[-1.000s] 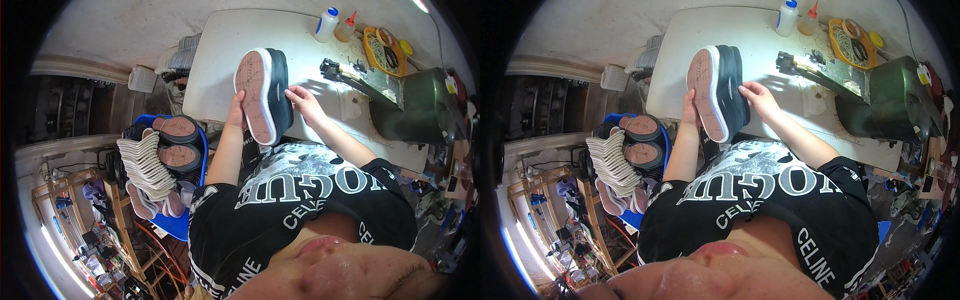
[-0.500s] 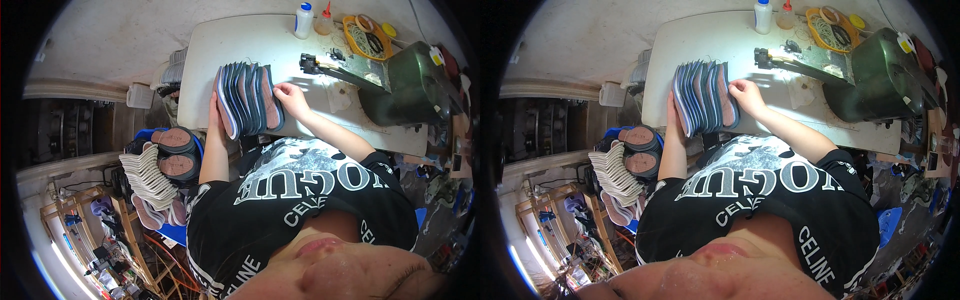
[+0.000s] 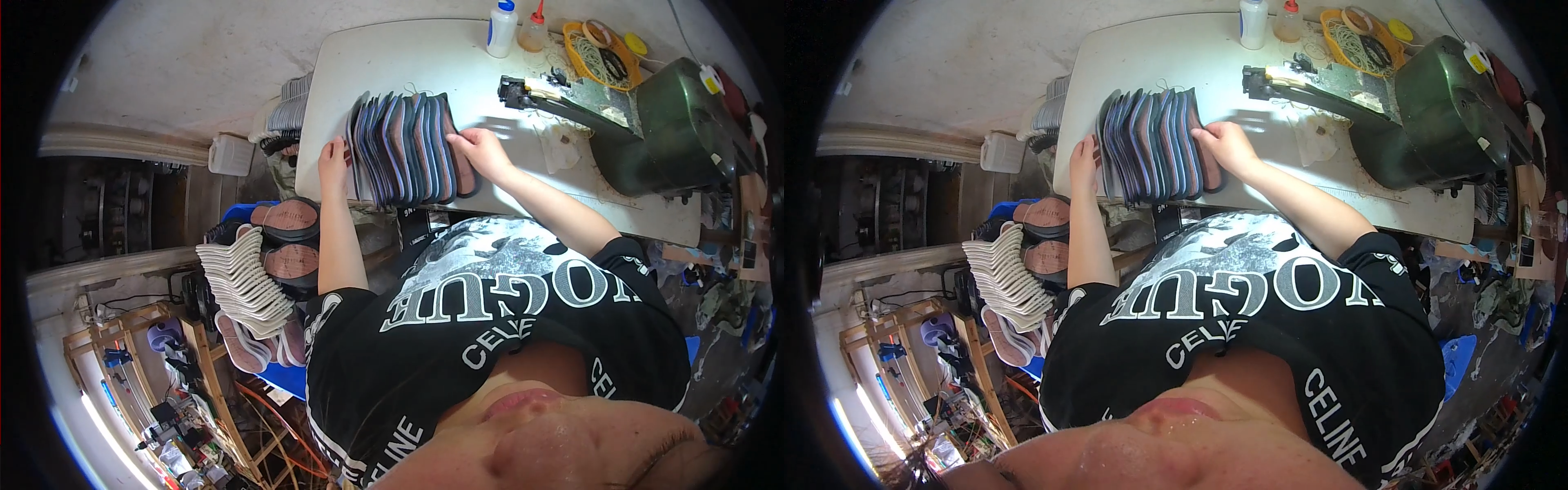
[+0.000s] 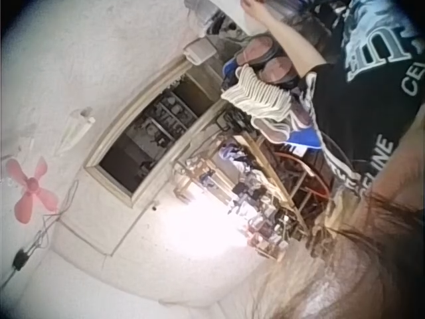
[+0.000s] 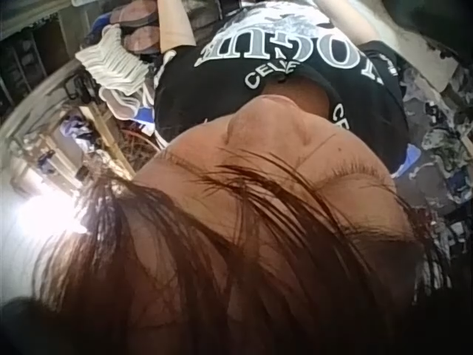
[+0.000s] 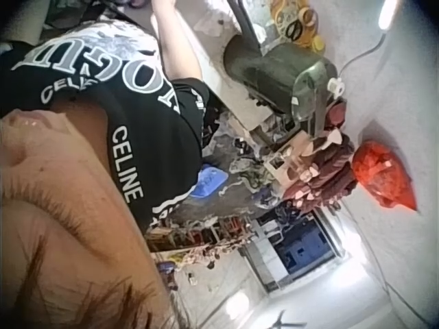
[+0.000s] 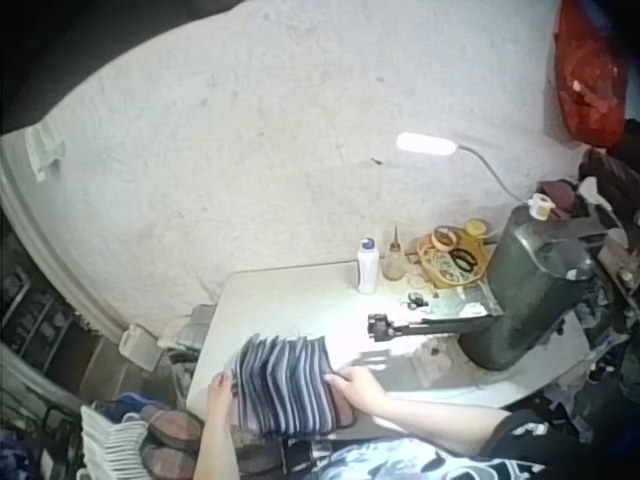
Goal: The recorder is applying adhesives and inspecting shoe sole components in a factory setting.
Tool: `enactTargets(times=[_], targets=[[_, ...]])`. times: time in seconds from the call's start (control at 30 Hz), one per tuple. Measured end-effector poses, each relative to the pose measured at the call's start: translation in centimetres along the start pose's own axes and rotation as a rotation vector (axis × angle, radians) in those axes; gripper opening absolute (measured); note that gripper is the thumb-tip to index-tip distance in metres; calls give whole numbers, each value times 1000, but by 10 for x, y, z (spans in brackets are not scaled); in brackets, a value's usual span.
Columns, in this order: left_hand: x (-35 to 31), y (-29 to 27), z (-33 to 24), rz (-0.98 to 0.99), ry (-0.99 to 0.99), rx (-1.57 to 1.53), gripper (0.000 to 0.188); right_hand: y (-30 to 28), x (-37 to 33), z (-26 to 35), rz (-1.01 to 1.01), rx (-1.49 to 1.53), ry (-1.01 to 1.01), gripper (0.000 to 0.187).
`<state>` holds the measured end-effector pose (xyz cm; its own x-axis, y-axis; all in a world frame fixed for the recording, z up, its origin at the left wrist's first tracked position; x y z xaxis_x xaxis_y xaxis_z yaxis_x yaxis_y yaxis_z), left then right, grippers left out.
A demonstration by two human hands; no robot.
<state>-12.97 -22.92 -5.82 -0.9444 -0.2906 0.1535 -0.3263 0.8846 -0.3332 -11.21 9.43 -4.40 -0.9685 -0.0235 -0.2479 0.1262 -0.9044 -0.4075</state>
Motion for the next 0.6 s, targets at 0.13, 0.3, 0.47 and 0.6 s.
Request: enactTargets(times=[0.13,0.3,0.47,0.6], targets=[[-4,6,-1,160,-159,-176,50,-20,-23,20,-247,-457,-312,31],[-8,13,-22,247,-129,42,65,-66,-55,47,-199,-396,-390,22],[-14,32,-66,182,394,503,70,-133,-77,60,217,119,-112,24],[-66,100,-165,500,94,-586,62,-143,-92,77,278,387,-109,23]])
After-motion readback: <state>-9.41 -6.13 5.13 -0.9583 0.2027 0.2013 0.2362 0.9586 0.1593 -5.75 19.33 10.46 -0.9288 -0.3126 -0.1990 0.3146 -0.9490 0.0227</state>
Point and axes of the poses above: each hand's wrist, its own x-axis towards the middle knuckle, its own y-axis out of the palm, z = x × y, the point moved 4 cm from there along x, towards the middle knuckle, and after that the axes turned 15 degrees about y, right-handed, at the moved point
